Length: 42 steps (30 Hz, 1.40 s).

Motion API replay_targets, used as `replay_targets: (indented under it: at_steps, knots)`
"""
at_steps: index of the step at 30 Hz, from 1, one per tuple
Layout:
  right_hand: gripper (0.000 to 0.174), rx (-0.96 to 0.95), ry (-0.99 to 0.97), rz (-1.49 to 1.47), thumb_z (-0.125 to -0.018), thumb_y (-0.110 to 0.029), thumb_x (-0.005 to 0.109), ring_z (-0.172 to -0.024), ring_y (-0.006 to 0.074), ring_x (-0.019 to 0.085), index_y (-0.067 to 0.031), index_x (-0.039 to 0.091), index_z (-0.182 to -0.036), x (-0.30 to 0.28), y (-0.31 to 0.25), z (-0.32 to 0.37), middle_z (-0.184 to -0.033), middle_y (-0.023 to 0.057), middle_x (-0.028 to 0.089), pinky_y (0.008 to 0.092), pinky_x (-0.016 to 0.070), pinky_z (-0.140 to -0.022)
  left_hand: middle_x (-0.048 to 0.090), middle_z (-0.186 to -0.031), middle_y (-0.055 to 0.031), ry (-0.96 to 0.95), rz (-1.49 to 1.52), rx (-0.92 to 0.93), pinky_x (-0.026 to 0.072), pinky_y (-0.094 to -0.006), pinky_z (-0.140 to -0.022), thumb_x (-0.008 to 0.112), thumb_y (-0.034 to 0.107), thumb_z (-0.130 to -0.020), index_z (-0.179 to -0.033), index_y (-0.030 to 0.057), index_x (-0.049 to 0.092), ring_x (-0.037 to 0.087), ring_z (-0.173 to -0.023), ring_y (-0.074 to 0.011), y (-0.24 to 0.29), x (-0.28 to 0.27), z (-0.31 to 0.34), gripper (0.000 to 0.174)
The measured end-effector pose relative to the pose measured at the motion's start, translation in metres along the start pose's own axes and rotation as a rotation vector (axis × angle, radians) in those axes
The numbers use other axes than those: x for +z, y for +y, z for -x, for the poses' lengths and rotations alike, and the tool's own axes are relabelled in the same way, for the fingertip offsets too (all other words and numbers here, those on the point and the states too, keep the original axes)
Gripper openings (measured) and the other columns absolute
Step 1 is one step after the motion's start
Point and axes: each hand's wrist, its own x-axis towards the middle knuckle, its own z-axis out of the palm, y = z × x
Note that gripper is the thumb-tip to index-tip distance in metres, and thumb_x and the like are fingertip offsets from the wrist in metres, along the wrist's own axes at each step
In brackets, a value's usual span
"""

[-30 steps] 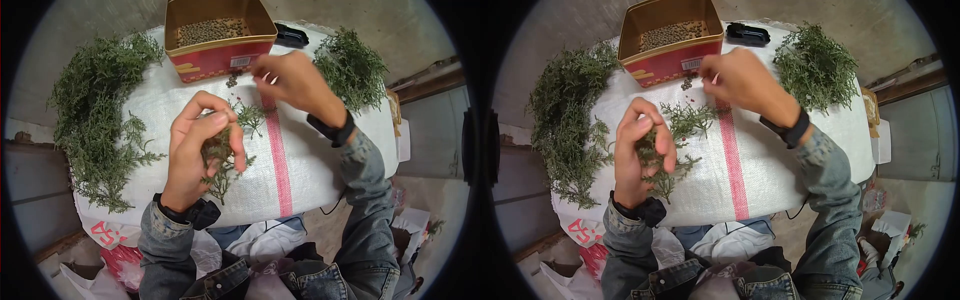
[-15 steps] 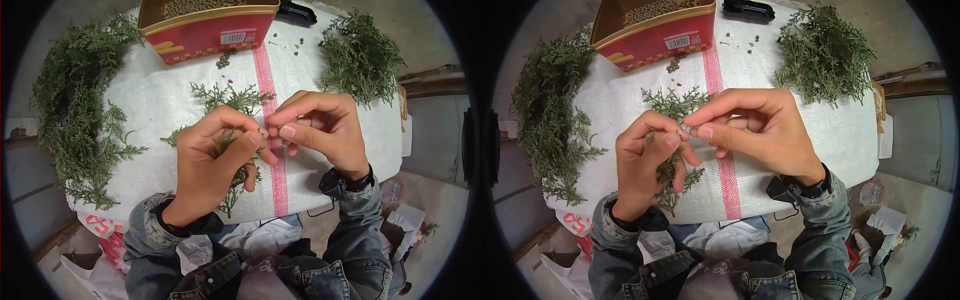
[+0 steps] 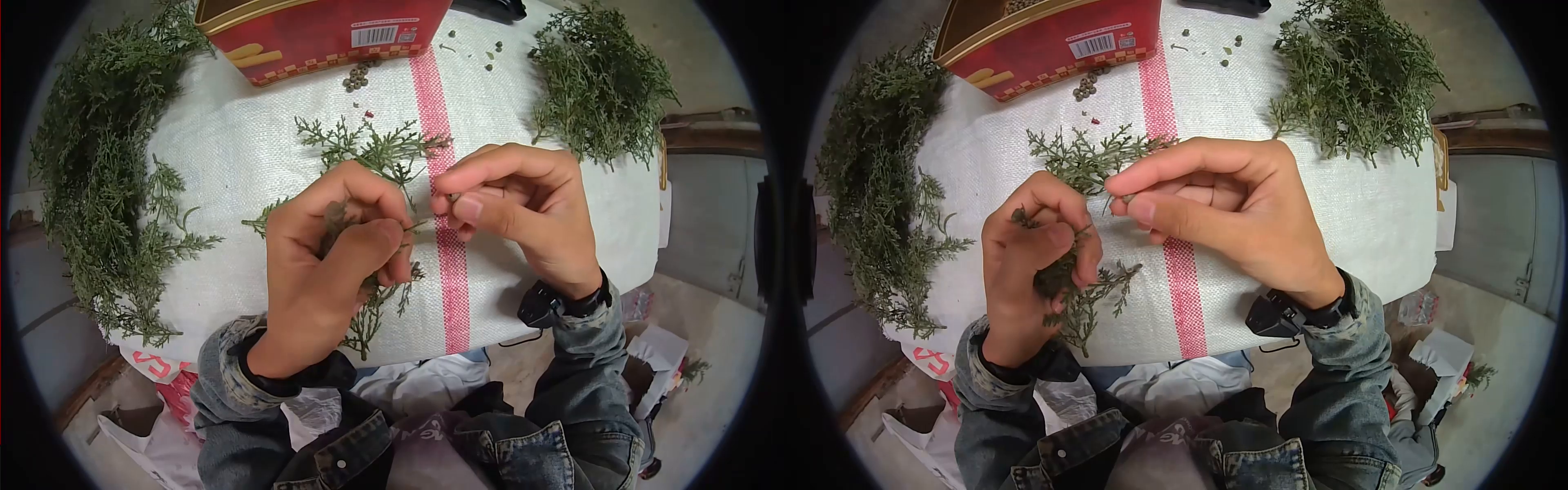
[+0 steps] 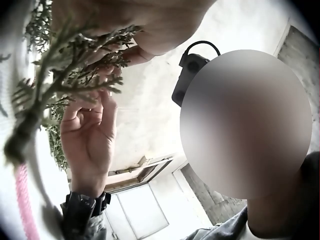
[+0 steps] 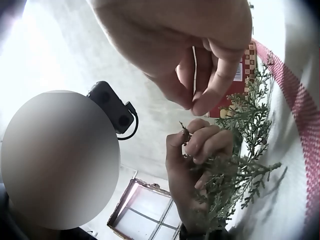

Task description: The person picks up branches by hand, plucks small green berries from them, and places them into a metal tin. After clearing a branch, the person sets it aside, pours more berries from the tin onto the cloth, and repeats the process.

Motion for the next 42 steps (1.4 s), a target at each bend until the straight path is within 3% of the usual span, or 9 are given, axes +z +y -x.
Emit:
replay_targets:
  at_steps: [12,14,19,24,42]
  knots:
    - [0.022,0.015,-0.048,-0.181,-0.083,0.013,0.064,-0.094,0.0189,0.066,0.0080,0.064,-0.105,0.009,0.010,0.006,-0.104,0.0167,0.066,0.0284,0.0551,-0.084,0.056,-0.072,-0.0006,0.046,0.024,0.111,0.0379,-0.0197,-0.055,0.053,0.002,-0.094,-0.096,-0.0014,0.054,0.050,-0.061,-0.0049,-0.016,0.007,-0.001,0.004]
    - [0.022,-0.031,-0.052,-0.207,-0.083,0.014,0.064,-0.098,0.0195,0.065,0.0082,0.064,-0.104,0.011,0.014,0.005,-0.106,0.0171,0.064,0.0291,0.0540,-0.086,0.054,-0.074,-0.0003,0.020,0.153,0.089,0.0374,-0.0199,-0.056,0.054,0.001,-0.094,-0.098,-0.0015,0.054,0.048,-0.061,-0.0049,-0.018,0.007,0.000,0.005]
    - [0.021,-0.036,-0.044,-0.248,-0.083,0.012,0.066,-0.099,0.0194,0.064,0.0074,0.065,-0.104,0.014,0.018,0.005,-0.108,0.0172,0.063,0.0296,0.0527,-0.086,0.052,-0.078,0.0005,-0.002,0.281,0.047,0.0364,-0.0192,-0.059,0.055,0.000,-0.095,-0.102,-0.0012,0.053,0.045,-0.064,-0.0045,-0.015,0.009,-0.001,0.007]
    - [0.020,-0.052,-0.052,-0.280,-0.083,0.009,0.068,-0.096,0.0190,0.064,0.0063,0.066,-0.103,0.016,0.018,0.004,-0.107,0.0169,0.064,0.0296,0.0525,-0.085,0.052,-0.079,0.0010,0.039,0.179,0.137,0.0360,-0.0183,-0.060,0.055,0.002,-0.096,-0.102,-0.0010,0.053,0.045,-0.068,-0.0036,-0.022,0.011,0.001,0.007]
    - [0.020,-0.133,-0.002,-0.241,-0.082,0.008,0.071,-0.094,0.0189,0.065,0.0058,0.068,-0.101,0.018,0.027,0.006,-0.104,0.0159,0.065,0.0289,0.0536,-0.083,0.053,-0.080,0.0018,0.053,0.238,0.063,0.0378,-0.0187,-0.061,0.058,0.002,-0.095,-0.102,-0.0009,0.054,0.046,-0.070,-0.0029,-0.022,0.012,0.001,0.009]
